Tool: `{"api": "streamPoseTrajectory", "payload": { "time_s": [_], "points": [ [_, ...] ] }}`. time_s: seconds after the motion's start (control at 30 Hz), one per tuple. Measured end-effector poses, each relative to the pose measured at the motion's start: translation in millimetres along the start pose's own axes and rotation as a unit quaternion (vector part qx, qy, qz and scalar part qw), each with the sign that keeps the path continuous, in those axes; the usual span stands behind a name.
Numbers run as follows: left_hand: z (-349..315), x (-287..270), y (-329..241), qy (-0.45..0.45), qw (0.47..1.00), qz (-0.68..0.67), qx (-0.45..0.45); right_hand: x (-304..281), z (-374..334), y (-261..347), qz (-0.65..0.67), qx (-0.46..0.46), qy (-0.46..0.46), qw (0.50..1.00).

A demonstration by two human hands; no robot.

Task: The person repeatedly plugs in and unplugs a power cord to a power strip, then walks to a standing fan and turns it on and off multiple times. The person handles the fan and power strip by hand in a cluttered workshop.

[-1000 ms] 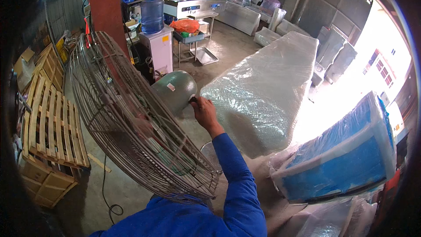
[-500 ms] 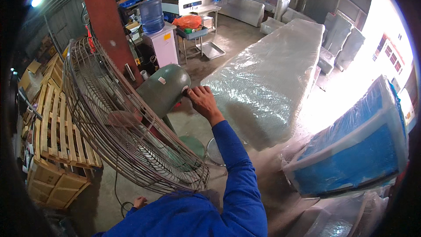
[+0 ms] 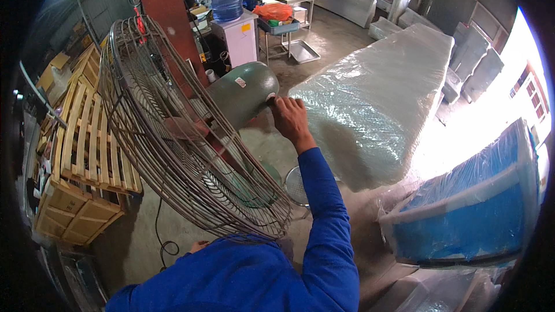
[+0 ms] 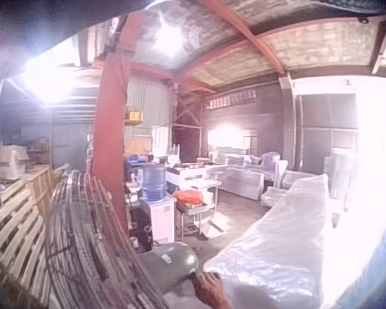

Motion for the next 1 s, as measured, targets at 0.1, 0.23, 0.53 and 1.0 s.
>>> {"api": "streamPoseTrajectory", "payload": {
  "time_s": [0.1, 0.23, 0.53, 1.0],
  "points": [
    [11, -3, 7, 0.004, 0.999, -0.045, -0.002, 4, 1, -2, 0.068, 0.038, -0.025, 0.997],
    [27, -8, 22, 0.009, 0.994, -0.110, -0.009, 8, -1, -9, 0.063, 0.099, -0.035, 0.992],
    [33, -10, 28, 0.005, 0.998, -0.063, -0.011, 27, -16, -29, 0.310, 0.317, -0.049, 0.895],
    [34, -23, -4, 0.028, 0.997, -0.069, 0.031, 43, -27, -21, 0.607, 0.431, -0.059, 0.665]
  ]
}}
Point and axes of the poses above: each hand's wrist, its own z-axis towards the middle knuckle, its own x-axis out of the palm, y = z × x, the point moved 8 cm from there along z, towards the middle knuckle, and after that the axes turned 6 degrees about z, right-handed, at the moved point
